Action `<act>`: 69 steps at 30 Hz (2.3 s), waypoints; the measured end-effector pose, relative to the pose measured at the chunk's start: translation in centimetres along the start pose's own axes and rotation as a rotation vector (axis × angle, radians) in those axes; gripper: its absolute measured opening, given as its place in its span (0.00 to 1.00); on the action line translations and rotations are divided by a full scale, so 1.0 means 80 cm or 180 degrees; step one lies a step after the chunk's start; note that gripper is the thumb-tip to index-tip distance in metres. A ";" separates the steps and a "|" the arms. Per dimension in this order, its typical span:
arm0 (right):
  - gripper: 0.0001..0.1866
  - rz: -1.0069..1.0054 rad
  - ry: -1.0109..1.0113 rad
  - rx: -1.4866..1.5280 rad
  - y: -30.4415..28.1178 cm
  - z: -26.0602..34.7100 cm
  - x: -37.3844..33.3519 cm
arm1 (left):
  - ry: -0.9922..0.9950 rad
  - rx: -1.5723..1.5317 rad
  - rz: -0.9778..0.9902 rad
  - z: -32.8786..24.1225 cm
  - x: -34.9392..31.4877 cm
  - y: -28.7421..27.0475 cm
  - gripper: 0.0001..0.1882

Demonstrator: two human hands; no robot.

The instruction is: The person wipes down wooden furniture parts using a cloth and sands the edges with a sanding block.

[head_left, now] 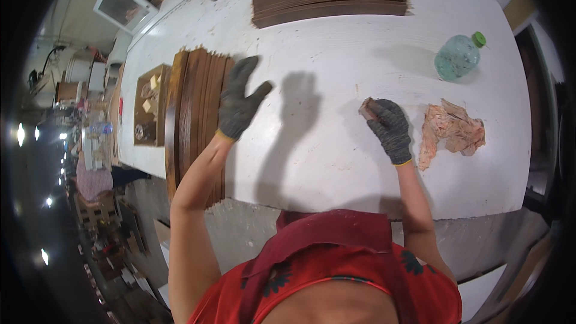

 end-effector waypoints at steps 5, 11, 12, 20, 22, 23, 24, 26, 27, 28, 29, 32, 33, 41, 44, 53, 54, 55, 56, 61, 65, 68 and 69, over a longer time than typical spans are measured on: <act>0.23 -0.0040 -0.0180 -0.0216 -0.005 0.013 0.005 | 0.0399 -0.0019 0.0566 0.004 0.144 0.174 0.32; 0.21 -0.0001 -0.0041 0.0006 -0.016 0.023 0.011 | 0.0757 0.0789 0.0799 0.016 0.248 0.281 0.31; 0.22 -0.0003 -0.0072 -0.0044 -0.013 0.019 0.008 | 0.0665 0.0840 0.0958 0.014 0.257 0.285 0.31; 0.23 0.0040 0.0084 0.0158 -0.011 0.007 0.002 | 0.0858 0.0809 0.0837 0.033 0.289 0.296 0.19; 0.23 -0.0054 -0.0076 0.0104 -0.013 0.012 0.005 | 0.0883 0.0721 0.0981 0.025 0.287 0.299 0.17; 0.23 -0.0095 -0.0157 0.0077 -0.015 0.014 0.005 | 0.0890 0.0677 0.1052 0.022 0.285 0.299 0.16; 0.23 -0.0131 -0.0211 0.0070 -0.017 0.015 0.005 | 0.1026 0.0708 0.1153 0.021 0.284 0.299 0.16; 0.23 -0.0187 -0.0324 0.0062 -0.016 0.014 0.004 | 0.1281 0.0778 0.1354 0.024 0.277 0.296 0.17; 0.23 -0.0167 -0.0301 0.0063 -0.016 0.014 0.004 | 0.1294 0.0693 0.1372 0.018 0.276 0.287 0.17; 0.23 -0.0139 -0.0281 0.0067 -0.016 0.013 0.004 | 0.1317 0.0445 0.1277 0.012 0.271 0.276 0.17; 0.23 -0.0103 -0.0265 0.0074 -0.016 0.014 0.004 | 0.1331 0.0202 0.1180 0.007 0.264 0.262 0.17; 0.21 -0.0156 -0.0010 0.0599 -0.024 0.010 0.007 | 0.1030 -0.0209 0.1152 -0.040 0.250 0.194 0.21; 0.19 -0.0103 0.0404 0.1139 -0.024 0.000 0.004 | 0.0812 -0.0396 0.1216 -0.068 0.247 0.162 0.21; 0.28 -0.0705 0.0604 0.3350 -0.108 0.115 0.044 | -0.0098 -0.1605 0.0979 -0.185 0.171 -0.004 0.26; 0.31 -0.0348 0.0104 0.4857 -0.118 0.212 0.056 | 0.0233 -0.1483 0.0937 -0.196 0.143 -0.014 0.25; 0.27 -0.0819 -0.0715 0.3915 -0.124 0.295 0.017 | -0.0135 -0.3384 0.0351 -0.235 0.106 -0.033 0.37; 0.26 -0.0929 -0.0744 0.3464 -0.134 0.311 0.011 | -0.0070 -0.3196 0.0295 -0.235 0.100 -0.037 0.37; 0.25 -0.1148 -0.0899 0.2900 -0.144 0.323 0.006 | 0.0025 -0.3017 0.0266 -0.240 0.098 -0.043 0.37; 0.24 -0.1361 -0.1049 0.2329 -0.151 0.334 0.003 | 0.0122 -0.2839 0.0240 -0.245 0.095 -0.048 0.37; 0.23 -0.1580 -0.1534 0.1297 -0.162 0.372 -0.009 | 0.0486 -0.1933 -0.0120 -0.261 0.081 -0.052 0.34; 0.23 -0.1828 -0.1783 0.1000 -0.166 0.375 -0.003 | 0.0202 -0.1784 -0.0113 -0.263 0.070 -0.055 0.32; 0.20 -0.1629 -0.1526 0.1040 -0.163 0.377 0.022 | -0.0410 -0.2429 0.0229 -0.256 0.067 -0.068 0.30; 0.20 -0.1455 -0.1223 0.1133 -0.169 0.368 0.036 | -0.0342 -0.2662 0.0252 -0.256 0.071 -0.065 0.30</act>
Point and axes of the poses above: each hand's wrist, its own x-axis towards the middle knuckle, its own y-axis out of the palm, z = x × y, the point moved 4 cm from there along x, towards the middle knuckle, and after that the axes turned 12 degrees about y, right-handed, at the moved point
